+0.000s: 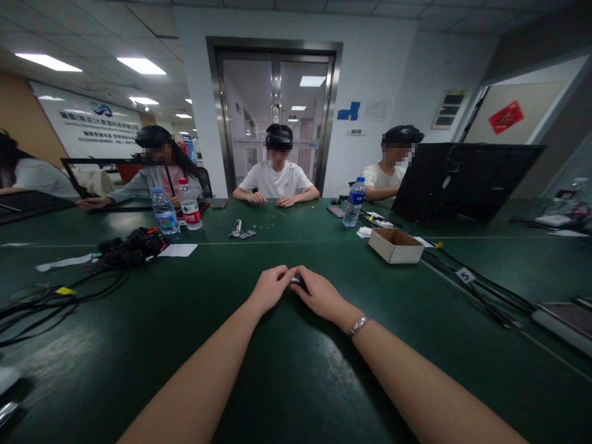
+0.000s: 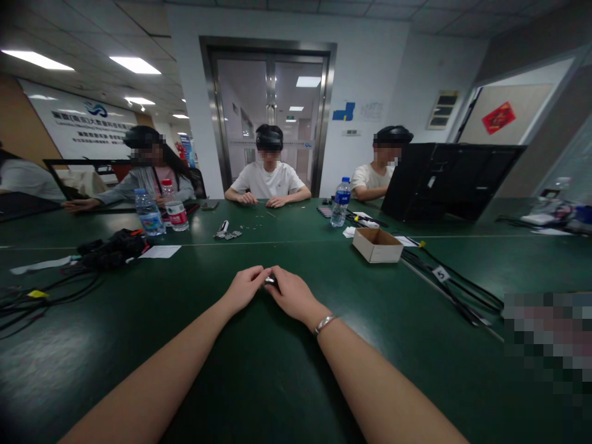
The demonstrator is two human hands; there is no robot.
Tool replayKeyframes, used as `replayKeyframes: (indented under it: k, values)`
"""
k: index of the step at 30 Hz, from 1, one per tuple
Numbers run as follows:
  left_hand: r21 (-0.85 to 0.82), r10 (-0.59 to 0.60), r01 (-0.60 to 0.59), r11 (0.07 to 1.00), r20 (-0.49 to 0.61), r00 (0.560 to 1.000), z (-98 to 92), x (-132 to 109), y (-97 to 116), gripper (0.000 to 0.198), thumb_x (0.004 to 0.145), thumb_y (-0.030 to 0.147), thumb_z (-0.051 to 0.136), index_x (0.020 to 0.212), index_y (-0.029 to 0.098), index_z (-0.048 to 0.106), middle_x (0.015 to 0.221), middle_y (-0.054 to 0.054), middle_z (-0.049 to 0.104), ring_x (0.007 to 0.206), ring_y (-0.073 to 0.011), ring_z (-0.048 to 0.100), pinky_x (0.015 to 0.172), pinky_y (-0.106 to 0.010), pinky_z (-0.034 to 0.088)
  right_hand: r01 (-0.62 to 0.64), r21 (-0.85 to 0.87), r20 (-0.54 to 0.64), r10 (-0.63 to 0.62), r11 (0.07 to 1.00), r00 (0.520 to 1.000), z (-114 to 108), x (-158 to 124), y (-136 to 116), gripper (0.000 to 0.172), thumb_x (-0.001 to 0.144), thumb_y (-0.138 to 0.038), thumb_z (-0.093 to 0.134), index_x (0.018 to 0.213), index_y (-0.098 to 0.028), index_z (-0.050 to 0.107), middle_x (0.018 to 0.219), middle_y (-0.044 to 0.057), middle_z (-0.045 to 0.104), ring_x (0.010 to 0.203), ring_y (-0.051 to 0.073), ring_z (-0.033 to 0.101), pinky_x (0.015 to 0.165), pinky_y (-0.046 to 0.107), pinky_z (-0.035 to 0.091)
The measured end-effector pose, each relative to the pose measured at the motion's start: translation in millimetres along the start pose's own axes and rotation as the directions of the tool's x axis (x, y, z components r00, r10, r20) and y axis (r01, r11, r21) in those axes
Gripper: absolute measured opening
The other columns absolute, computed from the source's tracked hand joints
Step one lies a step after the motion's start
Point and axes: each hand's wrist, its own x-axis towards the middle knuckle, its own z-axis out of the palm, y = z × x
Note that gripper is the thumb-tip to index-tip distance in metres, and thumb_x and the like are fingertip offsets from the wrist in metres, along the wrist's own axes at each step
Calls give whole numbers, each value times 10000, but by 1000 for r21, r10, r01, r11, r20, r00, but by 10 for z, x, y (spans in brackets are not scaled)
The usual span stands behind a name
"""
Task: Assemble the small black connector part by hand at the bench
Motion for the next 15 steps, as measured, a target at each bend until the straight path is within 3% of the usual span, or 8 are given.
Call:
replayKeyframes:
  k: [3,6,8,11,13,15]
  values:
    - [-8,-2,2,1000,10,1000,30,-18,31,484,860,570,340,657,184,548,627,20,516,633,-141,485,604,-252,339,-29,-46,0,29,999,1000,-24,-20,-68,122,923,-269,494,1024,-201,485,920,51,611,763,171,571,661,255,388]
    - [23,-63,63,998,-18,998,2,-75,116,501,882,547,279,689,188,570,641,2,537,645,-157,512,640,-267,363,38,-187,37,-32,982,999,-141,-91,-99,105,938,-271,456,982,-208,528,890,52,615,769,179,572,676,267,384]
    - [70,-99,94,993,65,993,-127,-182,188,497,885,538,270,741,196,600,703,-17,578,690,-170,538,674,-278,381,72,-310,87,-47,948,995,-317,-231,-45,154,941,-290,437,960,-212,568,873,63,619,775,194,574,691,288,389]
    - [193,-156,106,975,264,952,-560,-515,211,415,853,542,362,921,246,646,955,-47,635,865,-204,567,749,-302,408,-6,-403,105,53,915,993,-727,-665,219,241,947,-335,382,964,-234,600,875,74,634,771,207,588,684,316,408]
    - [360,-180,89,929,227,957,-974,-856,106,360,808,541,448,980,303,655,1044,-41,633,952,-234,551,833,-349,394,-144,-432,57,187,890,981,-1038,-1108,518,283,933,-385,371,954,-249,618,888,94,648,754,212,607,678,339,425]
    - [507,-209,149,849,62,976,-1410,-1257,-86,354,720,536,555,991,338,668,1069,-43,641,1012,-283,529,914,-424,351,-278,-448,-6,308,850,951,-1309,-1634,881,331,910,-464,370,965,-270,632,911,124,660,730,202,628,661,344,441]
